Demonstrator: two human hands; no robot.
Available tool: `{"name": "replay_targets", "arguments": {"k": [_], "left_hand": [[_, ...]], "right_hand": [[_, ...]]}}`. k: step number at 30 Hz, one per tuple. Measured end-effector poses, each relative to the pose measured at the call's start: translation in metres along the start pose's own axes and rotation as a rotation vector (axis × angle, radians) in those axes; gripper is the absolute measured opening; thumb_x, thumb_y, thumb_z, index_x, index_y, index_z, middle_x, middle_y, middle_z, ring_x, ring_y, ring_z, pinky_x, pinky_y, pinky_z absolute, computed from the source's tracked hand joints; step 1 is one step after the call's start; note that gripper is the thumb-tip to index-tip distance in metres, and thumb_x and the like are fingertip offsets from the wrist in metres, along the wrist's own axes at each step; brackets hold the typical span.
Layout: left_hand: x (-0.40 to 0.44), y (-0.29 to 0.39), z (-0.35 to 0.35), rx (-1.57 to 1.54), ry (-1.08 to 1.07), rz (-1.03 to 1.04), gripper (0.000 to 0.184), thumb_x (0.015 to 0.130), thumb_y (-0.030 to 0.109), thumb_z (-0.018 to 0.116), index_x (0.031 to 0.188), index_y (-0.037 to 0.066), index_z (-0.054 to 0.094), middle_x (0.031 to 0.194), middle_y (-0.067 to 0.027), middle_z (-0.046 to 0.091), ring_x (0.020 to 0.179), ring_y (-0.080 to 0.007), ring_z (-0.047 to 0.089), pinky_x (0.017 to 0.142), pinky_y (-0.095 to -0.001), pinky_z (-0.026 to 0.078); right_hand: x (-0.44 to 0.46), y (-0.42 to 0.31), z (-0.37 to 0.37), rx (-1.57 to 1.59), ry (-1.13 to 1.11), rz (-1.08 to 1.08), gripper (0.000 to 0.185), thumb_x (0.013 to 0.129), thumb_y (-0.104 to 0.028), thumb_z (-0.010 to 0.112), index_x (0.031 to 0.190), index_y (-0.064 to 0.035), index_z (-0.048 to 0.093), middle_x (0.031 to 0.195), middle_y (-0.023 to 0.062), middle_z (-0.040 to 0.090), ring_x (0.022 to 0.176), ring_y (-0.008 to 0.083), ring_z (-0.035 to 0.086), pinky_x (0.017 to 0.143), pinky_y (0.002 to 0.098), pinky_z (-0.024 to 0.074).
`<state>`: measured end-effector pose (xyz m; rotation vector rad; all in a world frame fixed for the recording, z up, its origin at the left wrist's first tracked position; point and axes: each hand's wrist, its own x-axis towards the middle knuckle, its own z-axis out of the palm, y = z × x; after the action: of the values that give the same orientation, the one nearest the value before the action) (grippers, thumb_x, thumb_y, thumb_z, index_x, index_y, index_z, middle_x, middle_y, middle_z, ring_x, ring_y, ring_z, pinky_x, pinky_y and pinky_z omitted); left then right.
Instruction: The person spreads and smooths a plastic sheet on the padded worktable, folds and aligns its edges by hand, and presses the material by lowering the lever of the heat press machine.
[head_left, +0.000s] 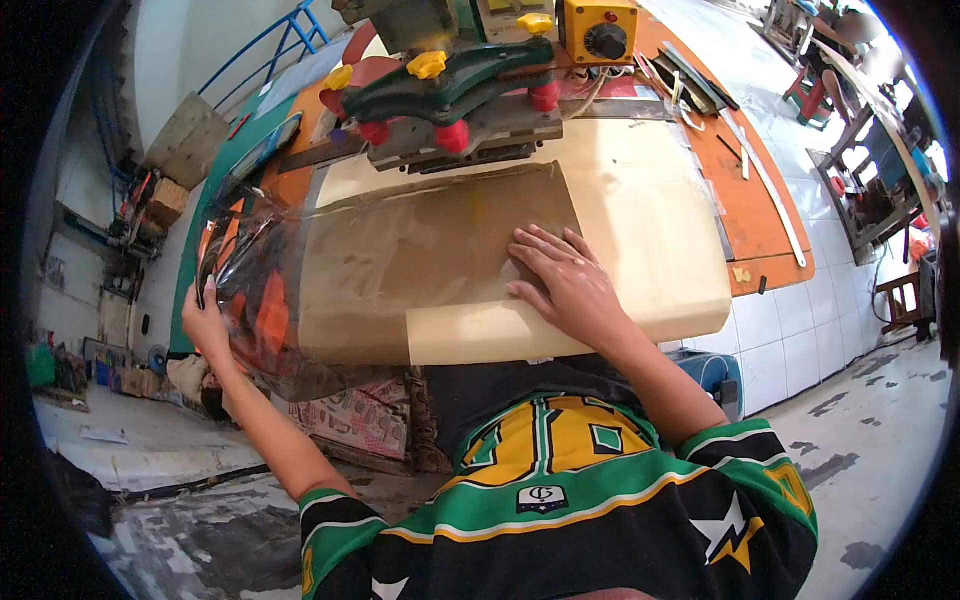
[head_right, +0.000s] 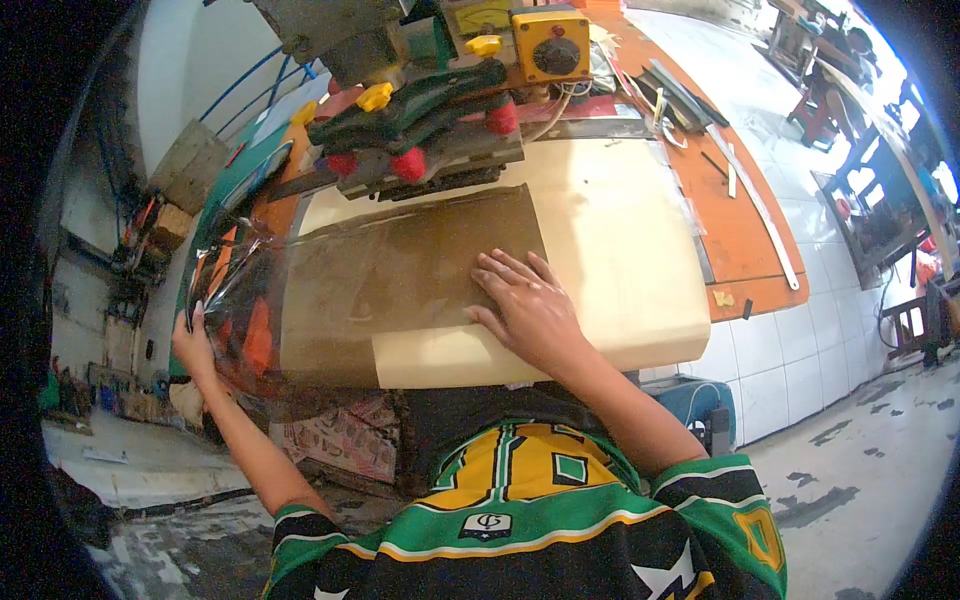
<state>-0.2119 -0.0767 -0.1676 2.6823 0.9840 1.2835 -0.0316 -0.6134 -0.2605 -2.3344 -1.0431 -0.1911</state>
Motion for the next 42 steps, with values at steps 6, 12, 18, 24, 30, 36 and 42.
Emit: {"name": "replay_targets", "arguments": {"k": [6, 12, 18, 24, 30, 36, 42], "left_hand": [[0.019, -0.003, 0.025, -0.046, -0.012, -0.054, 0.039, 0.104, 0.036, 0.064, 0.118, 0.0, 0.072, 0.103, -0.0175, 0.075, 0.093, -0.0346, 0.071, 0.082, -0.0441, 0.053], [0.045, -0.008, 0.043, 0.252, -0.071, -0.165, 0.046, 0.103, 0.039, 0.064, 0.131, 0.003, 0.067, 0.129, -0.0205, 0.069, 0.115, -0.0397, 0.066, 0.097, -0.0488, 0.052], [-0.02, 0.156, 0.018, -0.225, -0.211, 0.14, 0.043, 0.103, 0.027, 0.062, 0.139, 0.003, 0.063, 0.14, -0.0193, 0.064, 0.132, -0.0355, 0.06, 0.11, -0.0426, 0.046], [-0.078, 0.2, 0.109, -0.442, -0.667, 0.381, 0.062, 0.107, 0.039, 0.056, 0.159, 0.007, 0.041, 0.164, -0.0178, 0.04, 0.155, -0.035, 0.033, 0.125, -0.0519, 0.026], [-0.088, 0.202, 0.132, -0.095, -0.815, 0.449, 0.073, 0.108, 0.058, 0.038, 0.167, 0.018, 0.024, 0.175, -0.0056, 0.02, 0.162, -0.03, 0.013, 0.128, -0.0618, 0.008], [-0.089, 0.197, 0.134, -0.032, -0.8, 0.426, 0.072, 0.106, 0.064, 0.036, 0.167, 0.027, 0.024, 0.175, 0.0012, 0.019, 0.162, -0.0262, 0.014, 0.128, -0.0617, 0.007], [-0.086, 0.195, 0.136, -0.053, -0.799, 0.431, 0.073, 0.105, 0.065, 0.037, 0.167, 0.029, 0.025, 0.175, 0.0021, 0.019, 0.162, -0.0247, 0.015, 0.128, -0.0613, 0.007]], "right_hand": [[0.02, -0.002, 0.011, -0.024, -0.068, 0.014, 0.068, 0.103, -0.057, 0.052, 0.151, -0.0085, 0.053, 0.161, 0.009, 0.047, 0.154, 0.0245, 0.035, 0.128, 0.0507, 0.0221], [0.036, -0.012, 0.025, -0.053, -0.077, 0.033, 0.074, 0.103, -0.061, 0.049, 0.154, -0.0082, 0.049, 0.164, 0.0085, 0.043, 0.156, 0.0242, 0.032, 0.129, 0.0506, 0.0181], [0.035, -0.013, 0.03, -0.109, -0.043, 0.012, 0.074, 0.102, -0.062, 0.048, 0.155, -0.0094, 0.049, 0.164, 0.0078, 0.043, 0.156, 0.0234, 0.032, 0.129, 0.0508, 0.0176], [0.033, -0.01, 0.029, -0.1, -0.004, -0.009, 0.074, 0.102, -0.061, 0.049, 0.154, -0.0084, 0.049, 0.164, 0.0087, 0.044, 0.155, 0.0238, 0.033, 0.129, 0.0494, 0.0196], [0.033, -0.012, 0.025, -0.107, 0.023, 0.053, 0.072, 0.102, -0.058, 0.054, 0.152, -0.0066, 0.052, 0.161, 0.0094, 0.048, 0.153, 0.0241, 0.037, 0.128, 0.0462, 0.022], [0.032, -0.01, 0.033, -0.161, 0.049, 0.018, 0.074, 0.102, -0.059, 0.053, 0.151, -0.0038, 0.053, 0.16, 0.0122, 0.049, 0.153, 0.0264, 0.038, 0.128, 0.048, 0.0232], [0.033, -0.01, 0.032, -0.185, 0.031, 0.002, 0.077, 0.103, -0.063, 0.048, 0.154, -0.0049, 0.049, 0.163, 0.0117, 0.045, 0.154, 0.0258, 0.036, 0.128, 0.048, 0.0216]]}}
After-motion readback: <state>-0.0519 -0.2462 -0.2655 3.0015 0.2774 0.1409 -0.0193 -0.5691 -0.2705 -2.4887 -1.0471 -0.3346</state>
